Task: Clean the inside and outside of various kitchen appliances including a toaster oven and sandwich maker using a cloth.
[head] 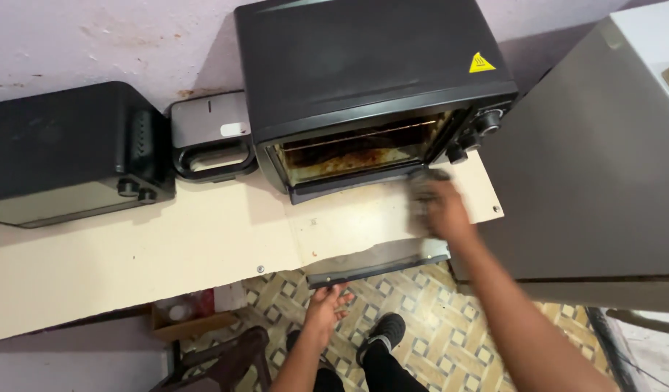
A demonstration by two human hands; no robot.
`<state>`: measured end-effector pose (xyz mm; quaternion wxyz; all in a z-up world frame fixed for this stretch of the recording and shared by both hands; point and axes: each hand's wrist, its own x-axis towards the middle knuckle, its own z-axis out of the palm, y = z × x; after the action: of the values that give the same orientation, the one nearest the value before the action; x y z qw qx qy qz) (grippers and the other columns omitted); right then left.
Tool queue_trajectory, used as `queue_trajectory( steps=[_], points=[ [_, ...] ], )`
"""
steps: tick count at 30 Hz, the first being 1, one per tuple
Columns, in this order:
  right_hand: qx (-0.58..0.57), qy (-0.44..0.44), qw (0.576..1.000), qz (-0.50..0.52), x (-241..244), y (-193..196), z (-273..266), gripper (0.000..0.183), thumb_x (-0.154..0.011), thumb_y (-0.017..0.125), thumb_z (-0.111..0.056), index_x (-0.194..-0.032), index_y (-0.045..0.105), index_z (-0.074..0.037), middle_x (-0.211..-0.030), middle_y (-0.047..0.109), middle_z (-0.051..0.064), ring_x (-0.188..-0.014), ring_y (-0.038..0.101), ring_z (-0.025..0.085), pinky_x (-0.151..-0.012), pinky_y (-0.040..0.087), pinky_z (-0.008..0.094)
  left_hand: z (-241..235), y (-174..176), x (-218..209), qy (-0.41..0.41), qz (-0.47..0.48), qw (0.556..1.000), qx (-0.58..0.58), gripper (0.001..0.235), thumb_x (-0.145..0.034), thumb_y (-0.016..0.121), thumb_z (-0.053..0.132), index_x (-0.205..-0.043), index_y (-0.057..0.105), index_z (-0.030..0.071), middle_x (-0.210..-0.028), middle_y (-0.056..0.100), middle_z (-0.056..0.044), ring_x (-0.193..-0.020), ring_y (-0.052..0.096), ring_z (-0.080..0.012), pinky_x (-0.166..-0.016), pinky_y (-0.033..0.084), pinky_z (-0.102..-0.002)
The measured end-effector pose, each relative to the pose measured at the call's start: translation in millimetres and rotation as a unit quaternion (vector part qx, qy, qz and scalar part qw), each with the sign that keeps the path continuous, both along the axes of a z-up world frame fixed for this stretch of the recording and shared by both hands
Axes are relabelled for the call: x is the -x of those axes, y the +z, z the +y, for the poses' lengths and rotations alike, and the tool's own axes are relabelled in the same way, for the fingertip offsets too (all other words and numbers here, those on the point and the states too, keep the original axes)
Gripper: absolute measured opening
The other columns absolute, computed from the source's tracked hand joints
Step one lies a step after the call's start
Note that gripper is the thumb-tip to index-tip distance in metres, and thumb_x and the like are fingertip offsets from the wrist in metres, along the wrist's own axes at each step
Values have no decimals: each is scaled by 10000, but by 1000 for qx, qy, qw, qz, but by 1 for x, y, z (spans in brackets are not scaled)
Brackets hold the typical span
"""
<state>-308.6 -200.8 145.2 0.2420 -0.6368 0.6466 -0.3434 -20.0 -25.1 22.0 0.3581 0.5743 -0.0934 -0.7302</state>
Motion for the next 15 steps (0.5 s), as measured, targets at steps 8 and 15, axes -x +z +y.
queue_trajectory(
  steps=[8, 15],
  points=[
    [-126, 379, 913, 80, -219, -31, 121, 319, -943, 615, -38, -1246, 688, -107, -1182, 630, 138, -1078, 617, 327, -873, 558, 416, 24, -95, -2, 11, 67, 997, 47, 360, -1031, 570, 211, -1370, 516, 104, -1329, 608, -132, -1110, 604, -251, -889, 516, -400],
    [1, 242, 935, -258, -163, 110, 149, 510, -833, 545, 72, -1323, 642, -31, -1245, 604, 127, -1231, 590, 268, -1075, 450, 345, 25, -187, -26, -100, 20, 912, 398, 418, -1060, 335, 132, -1469, 257, 98, -1465, 355, 2, -1290, 373, -123, -1096, 312, -259]
  ],
)
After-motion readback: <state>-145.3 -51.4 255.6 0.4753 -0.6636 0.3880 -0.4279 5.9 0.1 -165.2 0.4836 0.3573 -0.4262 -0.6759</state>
